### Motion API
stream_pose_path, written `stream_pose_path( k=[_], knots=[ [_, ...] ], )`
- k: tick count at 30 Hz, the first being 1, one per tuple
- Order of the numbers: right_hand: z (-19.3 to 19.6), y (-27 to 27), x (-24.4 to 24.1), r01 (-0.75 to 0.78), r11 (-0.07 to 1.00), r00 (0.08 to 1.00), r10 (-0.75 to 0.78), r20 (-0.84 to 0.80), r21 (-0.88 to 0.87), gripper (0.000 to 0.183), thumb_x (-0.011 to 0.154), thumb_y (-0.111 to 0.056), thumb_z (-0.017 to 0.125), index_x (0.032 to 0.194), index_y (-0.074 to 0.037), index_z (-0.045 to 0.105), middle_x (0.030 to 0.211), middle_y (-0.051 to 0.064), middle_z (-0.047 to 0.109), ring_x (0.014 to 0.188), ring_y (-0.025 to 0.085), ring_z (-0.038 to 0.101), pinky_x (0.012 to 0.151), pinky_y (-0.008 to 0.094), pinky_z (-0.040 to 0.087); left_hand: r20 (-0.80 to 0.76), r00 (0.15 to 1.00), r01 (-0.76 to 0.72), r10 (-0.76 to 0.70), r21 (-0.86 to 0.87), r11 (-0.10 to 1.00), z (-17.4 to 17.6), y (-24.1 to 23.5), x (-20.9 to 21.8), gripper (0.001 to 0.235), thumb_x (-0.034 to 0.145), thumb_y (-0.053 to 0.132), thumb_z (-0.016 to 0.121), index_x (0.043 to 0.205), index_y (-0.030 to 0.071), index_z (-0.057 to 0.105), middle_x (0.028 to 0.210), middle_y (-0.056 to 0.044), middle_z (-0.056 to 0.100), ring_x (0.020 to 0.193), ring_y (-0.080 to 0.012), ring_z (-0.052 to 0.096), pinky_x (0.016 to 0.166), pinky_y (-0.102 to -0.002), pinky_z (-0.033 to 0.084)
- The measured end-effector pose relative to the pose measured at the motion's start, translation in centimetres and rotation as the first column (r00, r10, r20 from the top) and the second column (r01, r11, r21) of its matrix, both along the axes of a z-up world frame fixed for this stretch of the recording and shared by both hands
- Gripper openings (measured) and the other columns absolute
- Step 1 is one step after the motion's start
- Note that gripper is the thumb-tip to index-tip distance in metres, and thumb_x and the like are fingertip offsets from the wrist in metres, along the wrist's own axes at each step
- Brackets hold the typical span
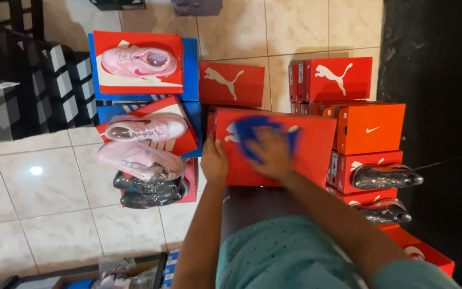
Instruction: Cleaning shoe boxes with a cloth and organizing them into stacks
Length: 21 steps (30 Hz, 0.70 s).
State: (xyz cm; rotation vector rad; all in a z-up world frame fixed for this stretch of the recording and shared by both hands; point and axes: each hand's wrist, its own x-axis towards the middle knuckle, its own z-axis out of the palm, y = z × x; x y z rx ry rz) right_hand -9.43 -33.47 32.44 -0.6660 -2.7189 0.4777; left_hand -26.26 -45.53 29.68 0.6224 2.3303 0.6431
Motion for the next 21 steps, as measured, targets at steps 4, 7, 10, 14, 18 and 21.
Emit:
stream_pose_path(
  k=[4,7,10,14,18,21],
  knots=[
    [-2.0,4.7,10.8,0.217,0.970,0.942,-0.237,0.238,0.106,0.063,0.078,-0.051,0.073,0.130,-0.015,0.065,0.154,0.020,0.047,0.146,0.043,0.039,0.116,0.062,0.026,0.088,0.996,-0.018,0.029,-0.121,0.992,1.1,1.3,-0.1,0.054,0.107,0.059,0.030,0.155,0.036,0.041,0.148,-0.003,0.056,0.123,-0.0296,0.064,0.096,-0.047,0.056],
    [-2.5,7.5,8.3,0.360,0.923,0.890,-0.384,0.247,0.138,0.079,0.086,-0.057,0.071,0.143,-0.005,0.055,0.159,0.022,0.042,0.147,0.043,0.037,0.120,0.059,0.024,0.062,0.998,-0.018,0.024,-0.102,0.995,1.5,1.5,-0.1,0.057,0.105,0.061,0.039,0.153,0.031,0.046,0.143,-0.008,0.061,0.116,-0.0341,0.068,0.094,-0.048,0.057],
    [-2.0,10.8,-2.0,0.382,0.918,0.893,-0.396,0.215,0.103,0.061,0.077,-0.078,0.073,0.109,-0.026,0.069,0.093,0.001,0.068,0.089,0.025,0.071,0.082,0.042,0.056,-0.030,1.000,-0.002,-0.003,-0.151,0.989,0.1,1.2,-0.1,0.062,0.102,0.069,0.039,0.152,0.033,0.047,0.131,-0.013,0.066,0.105,-0.0405,0.071,0.085,-0.054,0.059],
    [1.3,12.6,-13.2,0.477,0.550,0.760,0.133,0.636,-0.685,0.073,0.081,-0.078,0.062,0.132,-0.027,0.067,0.132,0.010,0.068,0.129,0.032,0.060,0.110,0.045,0.044,-0.004,1.000,-0.017,0.017,-0.305,0.952,-1.1,0.0,0.6,0.059,0.102,0.069,0.040,0.142,0.029,0.054,0.119,-0.017,0.071,0.096,-0.0441,0.073,0.082,-0.059,0.057],
    [5.3,15.2,-12.2,0.327,0.346,0.837,0.326,0.440,-0.879,0.081,0.084,-0.069,0.065,0.153,-0.029,0.047,0.158,0.014,0.046,0.146,0.033,0.041,0.123,0.042,0.031,-0.056,0.998,0.001,-0.022,-0.358,0.934,0.0,0.6,0.3,0.059,0.104,0.067,0.036,0.138,0.026,0.059,0.095,-0.021,0.074,0.091,-0.0460,0.073,0.078,-0.059,0.058],
    [6.6,18.9,-4.8,0.285,0.333,0.832,0.380,0.404,-0.899,0.088,0.086,-0.058,0.070,0.153,-0.008,0.044,0.157,0.031,0.038,0.145,0.048,0.035,0.124,0.055,0.025,-0.105,0.994,-0.054,0.016,-0.370,0.928,-2.5,-0.3,0.8,0.057,0.101,0.071,0.041,0.138,0.033,0.061,0.084,-0.021,0.074,0.084,-0.0456,0.074,0.074,-0.057,0.059]
  ],
)
